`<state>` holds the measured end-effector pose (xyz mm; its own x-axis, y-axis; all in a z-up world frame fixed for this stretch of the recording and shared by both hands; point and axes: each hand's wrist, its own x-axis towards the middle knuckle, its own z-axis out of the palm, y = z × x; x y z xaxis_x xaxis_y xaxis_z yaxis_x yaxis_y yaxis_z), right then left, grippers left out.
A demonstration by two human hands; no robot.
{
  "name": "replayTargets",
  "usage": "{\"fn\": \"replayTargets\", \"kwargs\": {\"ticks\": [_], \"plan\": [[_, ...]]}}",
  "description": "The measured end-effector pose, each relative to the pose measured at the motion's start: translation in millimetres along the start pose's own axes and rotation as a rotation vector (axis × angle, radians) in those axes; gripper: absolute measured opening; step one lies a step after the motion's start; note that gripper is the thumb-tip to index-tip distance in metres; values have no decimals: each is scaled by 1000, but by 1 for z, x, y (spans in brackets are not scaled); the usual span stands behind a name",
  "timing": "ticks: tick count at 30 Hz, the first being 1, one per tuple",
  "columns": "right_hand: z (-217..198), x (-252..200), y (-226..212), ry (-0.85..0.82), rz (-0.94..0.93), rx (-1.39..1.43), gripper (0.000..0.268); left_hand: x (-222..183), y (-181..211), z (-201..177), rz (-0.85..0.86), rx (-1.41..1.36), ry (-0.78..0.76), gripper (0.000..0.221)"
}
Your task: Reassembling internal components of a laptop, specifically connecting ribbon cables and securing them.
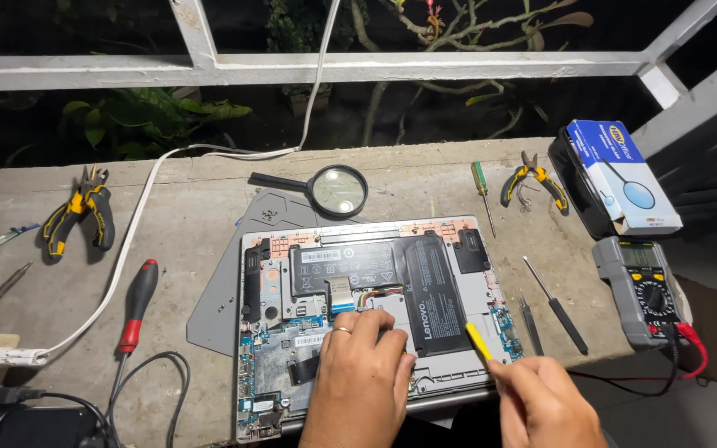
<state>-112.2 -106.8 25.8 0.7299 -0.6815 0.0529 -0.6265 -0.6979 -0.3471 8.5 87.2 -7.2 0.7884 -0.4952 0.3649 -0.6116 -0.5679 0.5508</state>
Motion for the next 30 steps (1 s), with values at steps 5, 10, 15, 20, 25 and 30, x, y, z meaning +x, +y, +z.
{"fn": "replayTargets", "kwargs": {"ticks": [5, 10, 15, 20, 25, 30], "plan": [[4, 32, 8, 324, -436, 165, 25, 0, 0, 1, -5, 2, 6, 22], [-39, 14, -6, 355, -342, 233, 29, 0, 0, -3, -18, -13, -25, 21], [19, 19, 40, 1, -269, 214, 31, 5, 1, -4, -37, -10, -40, 16], [12, 41, 16, 273, -492, 251, 30, 4, -1, -1, -4, -21, -9, 15], [-9, 28, 33, 234, -371, 249, 27, 5, -11, 1, 18, -35, 3, 12], [28, 40, 24, 192, -599, 272, 30, 4, -10, 0, -3, -10, -13, 17]]}}
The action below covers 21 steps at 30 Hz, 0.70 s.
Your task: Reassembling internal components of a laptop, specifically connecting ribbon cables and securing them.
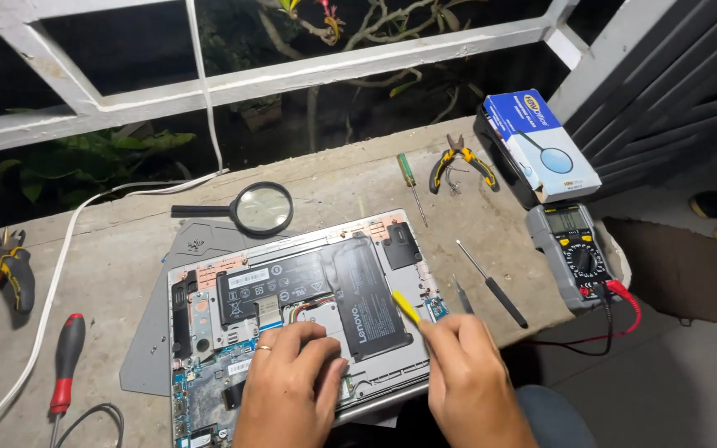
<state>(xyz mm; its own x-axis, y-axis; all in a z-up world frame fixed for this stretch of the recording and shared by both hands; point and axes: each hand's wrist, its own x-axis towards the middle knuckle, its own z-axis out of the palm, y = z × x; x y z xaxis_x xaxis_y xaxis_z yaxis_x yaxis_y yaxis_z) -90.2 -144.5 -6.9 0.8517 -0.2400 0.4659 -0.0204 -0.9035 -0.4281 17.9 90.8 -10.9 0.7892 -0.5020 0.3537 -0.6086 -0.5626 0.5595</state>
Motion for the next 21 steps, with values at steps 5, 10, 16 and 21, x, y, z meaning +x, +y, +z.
{"fn": "replayTargets", "kwargs": {"ticks": [5, 10, 16, 21], "plan": [[-46, 2, -25, 100, 185, 12, 25, -1, -2, 1, -21, 8, -15, 16], [-9, -8, 13, -71, -9, 132, 18, -1, -3, 3, -7, 18, -12, 19], [-18, -13, 26, -231, -17, 119, 25, 0, -4, 3, -6, 30, 4, 16], [-10, -2, 8, -213, 78, -14, 11, 0, -5, 3, 24, 19, 5, 16]]}}
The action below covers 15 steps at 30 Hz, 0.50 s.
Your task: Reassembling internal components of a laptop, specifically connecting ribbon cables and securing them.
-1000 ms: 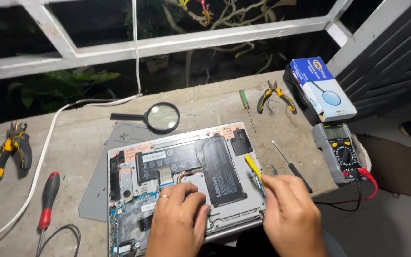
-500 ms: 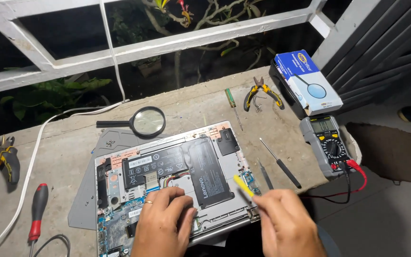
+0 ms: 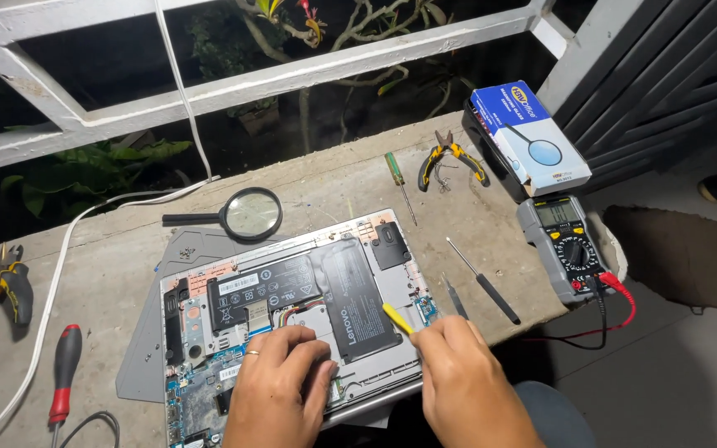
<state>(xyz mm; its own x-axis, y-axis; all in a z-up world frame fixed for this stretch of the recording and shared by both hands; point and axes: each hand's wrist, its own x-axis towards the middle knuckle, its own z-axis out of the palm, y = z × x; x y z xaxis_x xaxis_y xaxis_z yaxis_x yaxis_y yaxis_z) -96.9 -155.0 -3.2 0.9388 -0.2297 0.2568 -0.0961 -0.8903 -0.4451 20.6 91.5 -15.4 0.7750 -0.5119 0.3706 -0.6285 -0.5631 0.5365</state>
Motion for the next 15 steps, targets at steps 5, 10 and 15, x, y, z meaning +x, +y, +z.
{"fn": "replayTargets", "kwargs": {"ticks": [5, 10, 15], "plan": [[3, -14, 21, -186, 37, 21, 12, -1, 1, -1, -30, 3, -14, 16], [4, -3, 10, -39, -8, -23, 5, 1, 3, 0, -28, 0, -15, 16], [0, -3, 15, -188, 119, -12, 10, 3, 7, -7, 9, -24, -9, 14]]}}
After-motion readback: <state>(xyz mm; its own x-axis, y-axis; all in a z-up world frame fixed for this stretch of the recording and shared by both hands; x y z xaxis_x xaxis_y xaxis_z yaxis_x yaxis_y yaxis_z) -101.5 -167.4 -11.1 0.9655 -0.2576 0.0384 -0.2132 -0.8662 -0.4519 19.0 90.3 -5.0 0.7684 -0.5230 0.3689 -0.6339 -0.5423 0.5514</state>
